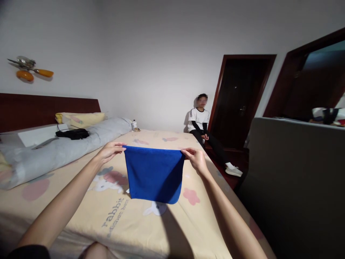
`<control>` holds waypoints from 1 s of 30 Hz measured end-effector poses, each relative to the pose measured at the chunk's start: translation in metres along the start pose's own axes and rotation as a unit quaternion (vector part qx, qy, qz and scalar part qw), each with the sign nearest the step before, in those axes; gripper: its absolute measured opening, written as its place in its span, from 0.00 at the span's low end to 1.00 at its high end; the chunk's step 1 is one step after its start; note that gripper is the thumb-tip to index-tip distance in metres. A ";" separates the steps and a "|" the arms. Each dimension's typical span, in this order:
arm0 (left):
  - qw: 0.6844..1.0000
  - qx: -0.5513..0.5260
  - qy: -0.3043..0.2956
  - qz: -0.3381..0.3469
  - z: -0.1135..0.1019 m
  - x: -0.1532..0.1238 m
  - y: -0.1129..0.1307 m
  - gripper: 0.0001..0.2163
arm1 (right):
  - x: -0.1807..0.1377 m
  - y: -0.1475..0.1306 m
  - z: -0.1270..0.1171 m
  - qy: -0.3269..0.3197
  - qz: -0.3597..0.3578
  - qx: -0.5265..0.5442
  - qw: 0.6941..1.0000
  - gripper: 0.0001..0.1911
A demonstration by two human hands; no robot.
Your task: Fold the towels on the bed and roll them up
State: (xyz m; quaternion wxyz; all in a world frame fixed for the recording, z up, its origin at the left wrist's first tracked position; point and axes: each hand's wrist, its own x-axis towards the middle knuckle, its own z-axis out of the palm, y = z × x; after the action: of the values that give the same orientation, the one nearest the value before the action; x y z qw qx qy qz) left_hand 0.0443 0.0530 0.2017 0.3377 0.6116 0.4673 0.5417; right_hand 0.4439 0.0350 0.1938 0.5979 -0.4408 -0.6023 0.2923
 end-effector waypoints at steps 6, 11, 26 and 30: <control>0.996 0.076 0.018 0.036 -0.003 0.001 0.003 0.09 | 0.002 0.001 -0.007 -0.029 0.001 -0.021 0.999 0.32; 0.989 0.133 0.019 0.067 -0.009 0.003 0.005 0.07 | 0.002 0.001 -0.010 -0.044 -0.003 -0.058 0.997 0.33; 0.975 0.185 -0.079 0.090 -0.029 0.018 0.000 0.18 | 0.013 -0.011 -0.005 -0.085 0.016 -0.123 0.989 0.25; 0.972 0.192 -0.098 0.088 -0.029 0.022 -0.001 0.17 | 0.017 -0.006 -0.004 -0.089 0.037 -0.102 0.990 0.25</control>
State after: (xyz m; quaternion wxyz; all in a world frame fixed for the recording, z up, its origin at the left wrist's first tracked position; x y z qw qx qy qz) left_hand 0.0152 0.0708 0.2141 0.2092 0.7540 0.4719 0.4063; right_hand 0.4484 0.0467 0.2078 0.4829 -0.4934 -0.6632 0.2891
